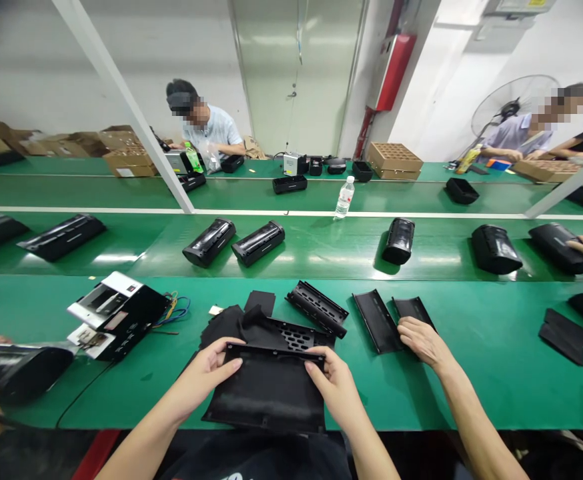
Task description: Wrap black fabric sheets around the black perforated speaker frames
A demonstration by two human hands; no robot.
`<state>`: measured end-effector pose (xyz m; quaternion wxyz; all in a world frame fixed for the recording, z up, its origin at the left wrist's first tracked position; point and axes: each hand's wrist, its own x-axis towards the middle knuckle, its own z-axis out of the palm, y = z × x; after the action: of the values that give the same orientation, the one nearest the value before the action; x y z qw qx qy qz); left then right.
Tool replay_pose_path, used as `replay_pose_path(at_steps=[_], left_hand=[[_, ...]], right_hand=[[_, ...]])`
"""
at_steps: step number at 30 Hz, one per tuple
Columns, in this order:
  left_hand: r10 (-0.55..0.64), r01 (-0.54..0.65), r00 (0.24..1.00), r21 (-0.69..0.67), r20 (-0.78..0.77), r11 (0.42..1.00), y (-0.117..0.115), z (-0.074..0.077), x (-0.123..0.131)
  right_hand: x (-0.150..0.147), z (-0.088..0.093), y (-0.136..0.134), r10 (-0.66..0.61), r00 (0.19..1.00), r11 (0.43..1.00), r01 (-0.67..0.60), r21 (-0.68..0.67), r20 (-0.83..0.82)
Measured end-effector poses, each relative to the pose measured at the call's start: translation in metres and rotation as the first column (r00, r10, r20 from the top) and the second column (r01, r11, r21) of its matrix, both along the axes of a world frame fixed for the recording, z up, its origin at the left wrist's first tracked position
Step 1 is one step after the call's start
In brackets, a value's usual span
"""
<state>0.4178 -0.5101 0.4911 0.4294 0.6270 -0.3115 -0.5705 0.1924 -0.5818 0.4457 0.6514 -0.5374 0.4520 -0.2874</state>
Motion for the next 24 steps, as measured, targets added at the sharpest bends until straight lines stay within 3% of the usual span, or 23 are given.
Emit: replay_pose_path(at_steps=[4, 9, 14, 17, 24], left_hand=[[-0.014, 0.011, 0.987, -0.019, -0.159, 1.000, 0.001, 0.004, -0.002], [0.064, -0.070, 0.985, -0.036, -0.159, 0.997, 0.001, 0.003, -0.003], [0.161, -0.159, 0.977, 0.030, -0.140, 0.987, 0.002, -0.003, -0.001], [0.151, -0.146, 0.975, 0.040, -0.165, 0.988, 0.002, -0.008, -0.002], [0.083, -0.068, 0.974, 0.079, -0.212, 0.995, -0.002, -0.012, -0.011]], right_hand=[[-0.002, -0.002, -0.002, -0.021, 0.999, 0.999, 0.019, 0.031, 0.035], [-0.010, 0.005, -0.003, -0.009, 1.000, 1.000, 0.009, -0.013, 0.024], [-0.018, 0.008, -0.005, -0.004, 0.986, 0.996, -0.010, 0.083, 0.167], [-0.020, 0.005, -0.005, -0.015, 0.972, 0.990, -0.018, 0.137, 0.236], [-0.022, -0.008, 0.002, -0.109, 0.976, 0.967, 0.060, 0.250, 0.187]])
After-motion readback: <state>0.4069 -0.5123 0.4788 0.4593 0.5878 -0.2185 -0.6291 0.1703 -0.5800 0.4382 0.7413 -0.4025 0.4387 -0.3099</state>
